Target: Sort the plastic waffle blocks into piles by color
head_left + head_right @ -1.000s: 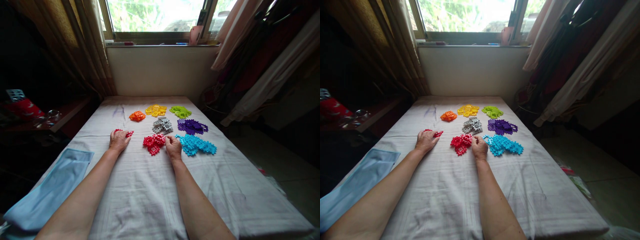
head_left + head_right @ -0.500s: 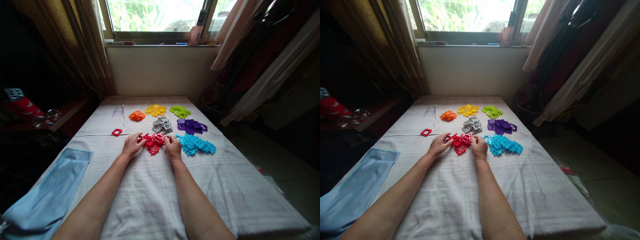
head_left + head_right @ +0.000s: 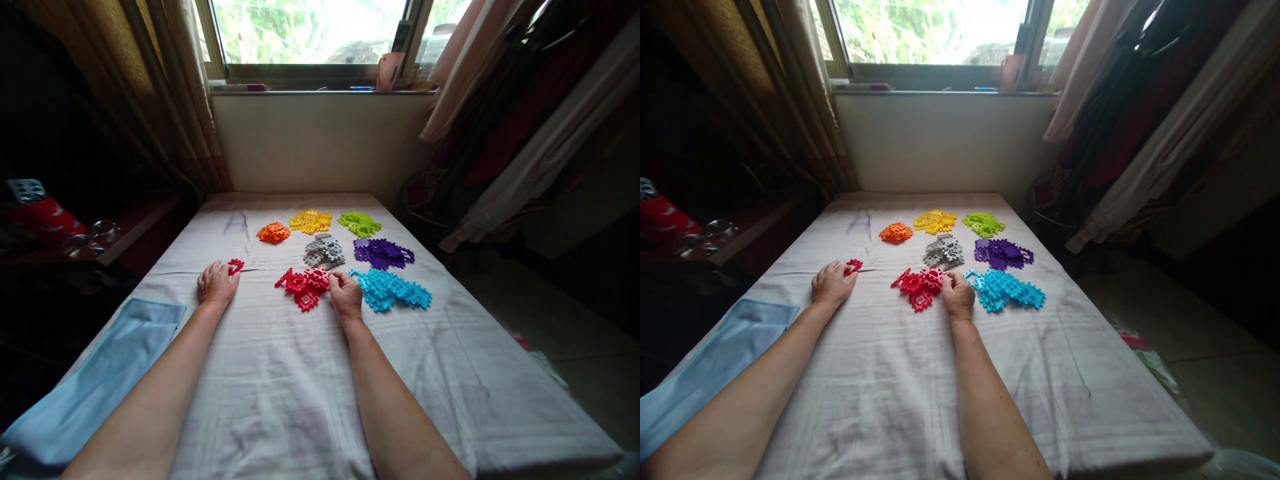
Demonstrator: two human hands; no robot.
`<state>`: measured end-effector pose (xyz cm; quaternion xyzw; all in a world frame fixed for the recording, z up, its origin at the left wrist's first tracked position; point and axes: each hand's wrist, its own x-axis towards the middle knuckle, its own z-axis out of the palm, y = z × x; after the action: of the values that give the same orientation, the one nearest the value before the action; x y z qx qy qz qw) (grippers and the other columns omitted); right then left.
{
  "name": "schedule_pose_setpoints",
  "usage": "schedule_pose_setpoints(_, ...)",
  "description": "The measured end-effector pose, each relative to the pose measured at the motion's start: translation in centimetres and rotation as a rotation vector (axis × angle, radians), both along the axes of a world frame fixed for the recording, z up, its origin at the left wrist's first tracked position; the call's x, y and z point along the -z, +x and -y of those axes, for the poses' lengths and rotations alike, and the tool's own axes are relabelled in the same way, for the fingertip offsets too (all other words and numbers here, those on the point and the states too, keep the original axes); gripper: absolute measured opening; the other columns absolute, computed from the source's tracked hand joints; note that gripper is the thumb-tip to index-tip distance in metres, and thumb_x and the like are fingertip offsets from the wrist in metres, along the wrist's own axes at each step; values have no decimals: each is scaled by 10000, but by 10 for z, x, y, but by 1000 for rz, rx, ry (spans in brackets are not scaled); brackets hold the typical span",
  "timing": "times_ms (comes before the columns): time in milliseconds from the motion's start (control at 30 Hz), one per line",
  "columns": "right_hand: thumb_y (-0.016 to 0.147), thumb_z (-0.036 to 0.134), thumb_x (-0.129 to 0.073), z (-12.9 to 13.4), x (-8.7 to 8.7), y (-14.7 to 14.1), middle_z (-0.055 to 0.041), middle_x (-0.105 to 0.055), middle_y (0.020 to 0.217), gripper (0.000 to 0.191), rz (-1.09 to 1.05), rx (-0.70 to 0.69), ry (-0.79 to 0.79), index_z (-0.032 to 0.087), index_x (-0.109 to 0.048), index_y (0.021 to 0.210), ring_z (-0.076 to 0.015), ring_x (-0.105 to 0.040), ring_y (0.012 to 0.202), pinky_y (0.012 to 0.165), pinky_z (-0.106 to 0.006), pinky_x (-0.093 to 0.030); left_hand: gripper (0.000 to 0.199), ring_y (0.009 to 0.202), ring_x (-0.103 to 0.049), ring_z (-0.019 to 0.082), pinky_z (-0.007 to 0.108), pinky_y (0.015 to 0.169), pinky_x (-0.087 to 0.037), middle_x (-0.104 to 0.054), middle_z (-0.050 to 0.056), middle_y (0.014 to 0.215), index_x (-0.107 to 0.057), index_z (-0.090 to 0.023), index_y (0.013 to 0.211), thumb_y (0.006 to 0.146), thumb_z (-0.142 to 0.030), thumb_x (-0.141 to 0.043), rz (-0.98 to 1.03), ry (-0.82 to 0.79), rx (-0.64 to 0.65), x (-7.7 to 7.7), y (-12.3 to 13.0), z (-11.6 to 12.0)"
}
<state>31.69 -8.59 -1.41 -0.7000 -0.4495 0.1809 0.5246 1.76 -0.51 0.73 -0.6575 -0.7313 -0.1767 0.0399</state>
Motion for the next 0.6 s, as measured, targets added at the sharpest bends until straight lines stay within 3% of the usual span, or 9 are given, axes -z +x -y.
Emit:
schedule_pose_setpoints(200,795,448,-492,0,1,0,-7,-672,603,336,21,3,18,208,-727,815,-168,-599,579,600,-262,-444,190,1220,-557,269,417,1054,-415,-636,101,1299,-675,-221,939,842,-315,-540,136,25,80,6,11,2)
schedule_pose_setpoints(433,790,452,-483,0,0,-2,-5,-677,605,342,26,9,17,212,-725,817,-168,-608,585,600,-260,-440,142,1209,-589,234,399,1060,-440,-653,86,1281,-662,-226,918,841,-312,-578,326,122,412,-2,79,19)
schedule_pose_setpoints(600,788,456,-490,0,1,1,2,-673,591,345,6,-1,8,212,-730,835,-168,-606,578,582,-255,-439,129,1183,-607,231,418,1059,-436,-670,81,1257,-656,-232,935,840,-308,-613,320,80,536,-8,114,35)
